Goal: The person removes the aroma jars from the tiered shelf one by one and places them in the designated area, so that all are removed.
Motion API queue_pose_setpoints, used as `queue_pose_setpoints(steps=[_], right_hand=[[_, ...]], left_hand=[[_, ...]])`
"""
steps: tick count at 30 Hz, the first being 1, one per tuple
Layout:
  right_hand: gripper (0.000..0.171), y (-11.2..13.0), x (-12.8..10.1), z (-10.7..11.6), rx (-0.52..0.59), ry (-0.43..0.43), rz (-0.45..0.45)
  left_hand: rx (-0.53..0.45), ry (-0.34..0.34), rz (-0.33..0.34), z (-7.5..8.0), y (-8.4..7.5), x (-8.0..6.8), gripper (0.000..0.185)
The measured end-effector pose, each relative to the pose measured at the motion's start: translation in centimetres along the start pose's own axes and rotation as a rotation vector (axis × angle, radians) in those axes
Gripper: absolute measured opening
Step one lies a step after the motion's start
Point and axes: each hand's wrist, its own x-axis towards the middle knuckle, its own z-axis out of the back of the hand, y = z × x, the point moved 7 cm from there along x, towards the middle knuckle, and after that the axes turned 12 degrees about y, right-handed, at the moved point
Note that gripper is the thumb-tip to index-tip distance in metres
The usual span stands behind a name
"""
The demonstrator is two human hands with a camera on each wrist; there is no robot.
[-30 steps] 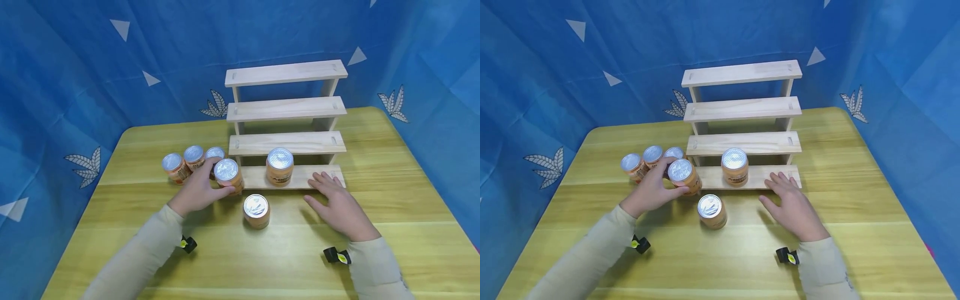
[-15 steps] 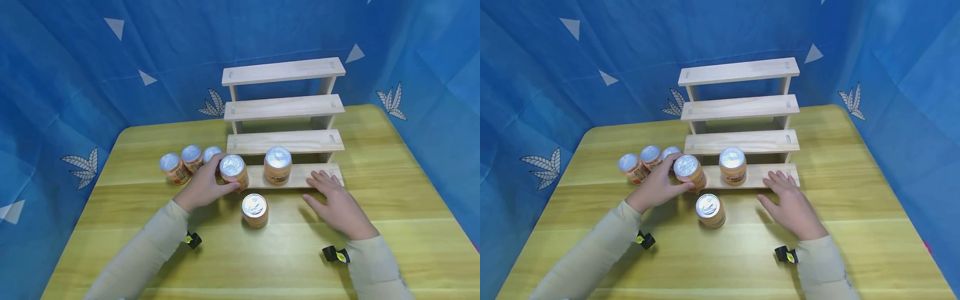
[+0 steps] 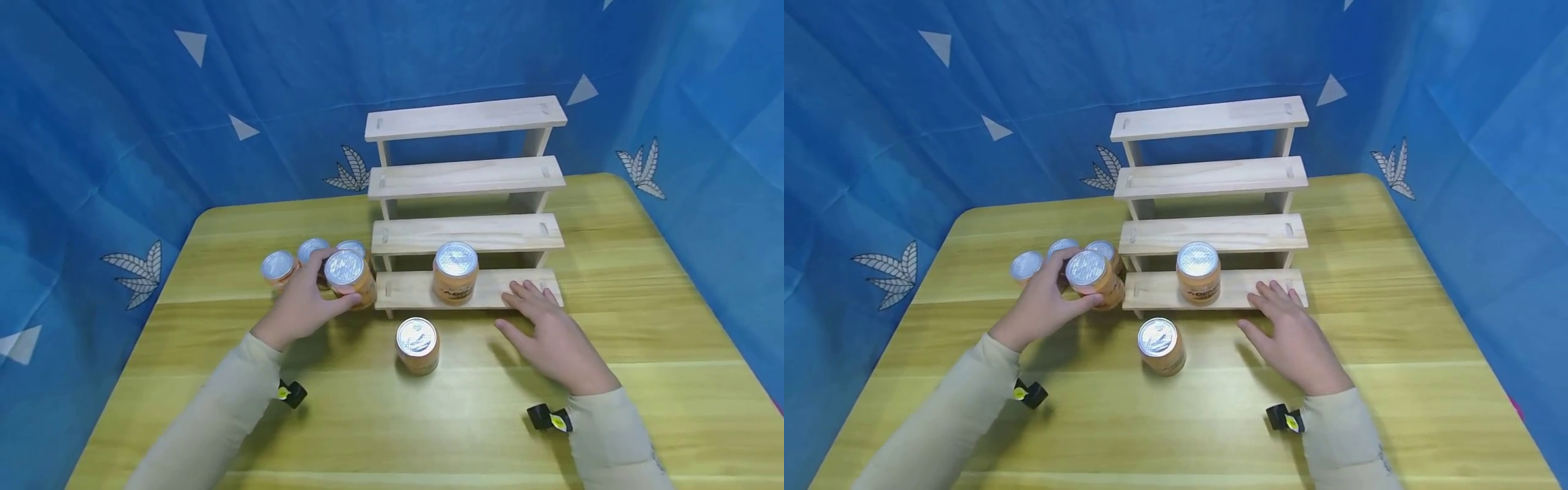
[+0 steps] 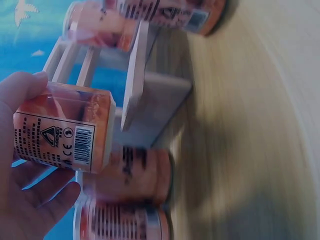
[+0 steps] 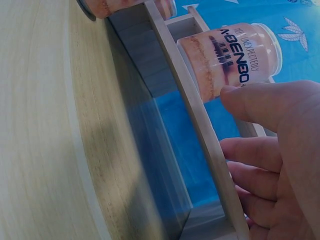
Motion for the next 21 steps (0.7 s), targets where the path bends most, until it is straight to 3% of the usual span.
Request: queue_pose_setpoints(steps=[5, 10, 21], right_hand=[[0.064, 0.0, 0.0, 0.1, -0.006, -0.008, 0.007], [0.063, -0.3, -0.1, -0.3, -0.002, -0.007, 0.005], [0.062, 0.1, 0.0, 0.0, 0.003, -0.018, 0.013]], left_hand=[[-0.005, -0.009, 0.028, 1.0, 1.6, -1.5, 0.086], [0.012, 0.017, 0.054, 0.6, 3.2, -2.6, 0.075], [0.020, 0.079, 0.077, -1.5, 4.0, -1.3, 0.078]])
